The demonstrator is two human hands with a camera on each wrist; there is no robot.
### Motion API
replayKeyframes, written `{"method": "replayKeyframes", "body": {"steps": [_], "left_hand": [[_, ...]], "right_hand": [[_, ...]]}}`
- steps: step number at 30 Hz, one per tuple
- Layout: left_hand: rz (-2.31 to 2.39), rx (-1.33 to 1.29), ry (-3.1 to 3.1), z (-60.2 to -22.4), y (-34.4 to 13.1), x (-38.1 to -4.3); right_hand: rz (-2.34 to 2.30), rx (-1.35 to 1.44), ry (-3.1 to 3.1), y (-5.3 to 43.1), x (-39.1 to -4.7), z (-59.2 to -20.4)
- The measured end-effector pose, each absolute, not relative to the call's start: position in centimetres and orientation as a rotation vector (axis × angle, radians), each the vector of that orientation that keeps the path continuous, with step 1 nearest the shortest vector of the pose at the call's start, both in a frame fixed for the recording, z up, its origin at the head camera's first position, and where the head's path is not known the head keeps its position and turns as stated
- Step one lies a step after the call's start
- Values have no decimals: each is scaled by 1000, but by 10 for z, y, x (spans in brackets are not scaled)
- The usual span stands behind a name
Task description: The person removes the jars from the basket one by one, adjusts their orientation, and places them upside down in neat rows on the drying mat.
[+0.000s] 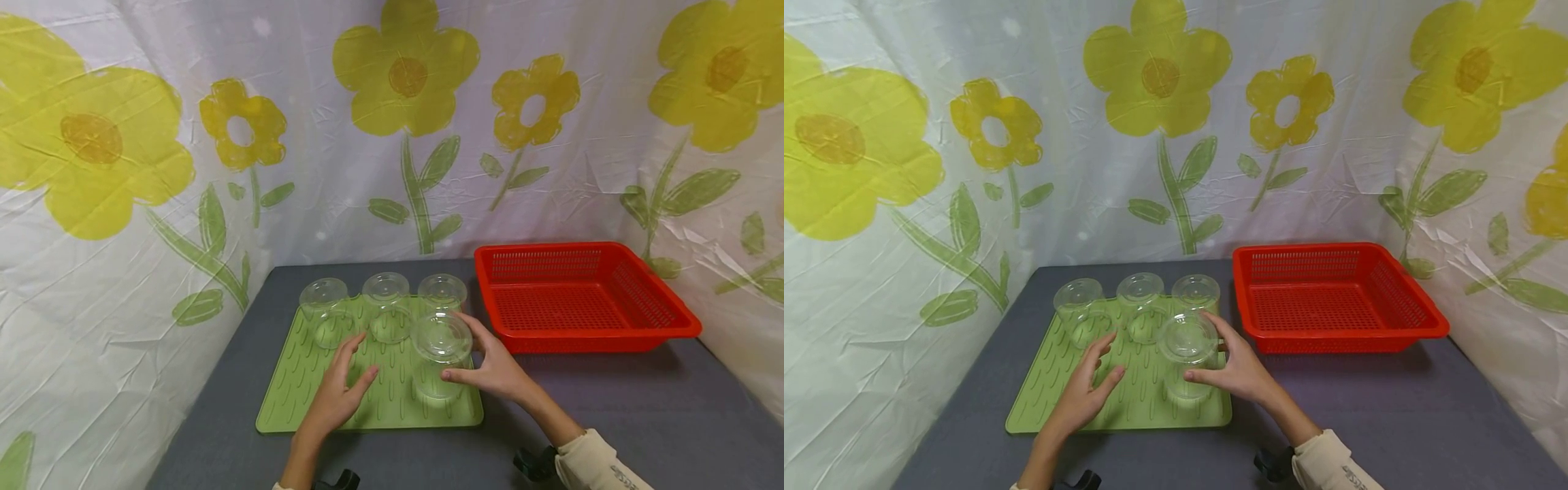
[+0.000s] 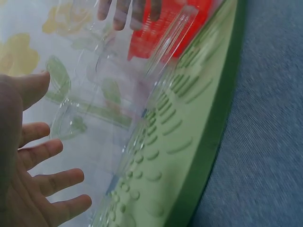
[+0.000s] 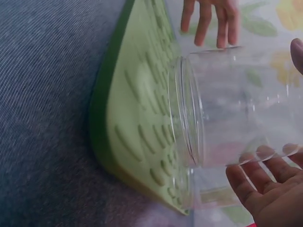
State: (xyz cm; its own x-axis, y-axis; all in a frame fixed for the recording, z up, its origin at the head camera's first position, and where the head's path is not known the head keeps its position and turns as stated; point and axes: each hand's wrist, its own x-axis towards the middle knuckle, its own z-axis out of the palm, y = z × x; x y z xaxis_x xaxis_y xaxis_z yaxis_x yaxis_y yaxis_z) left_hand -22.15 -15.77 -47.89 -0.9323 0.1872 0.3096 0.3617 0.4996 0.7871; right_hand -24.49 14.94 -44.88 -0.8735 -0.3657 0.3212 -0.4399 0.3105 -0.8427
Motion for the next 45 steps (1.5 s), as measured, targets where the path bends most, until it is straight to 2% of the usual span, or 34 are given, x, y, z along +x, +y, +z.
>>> {"method": "replayKeyframes", "body": {"steps": [16, 45], "left_hand": [[-1451, -436, -2517, -484, -163, -218], [-1471, -472, -2484, -481, -166, -217]], "right_hand": [[1620, 742, -2499, 155, -247, -467], [1630, 673, -2571, 153, -246, -468]]}}
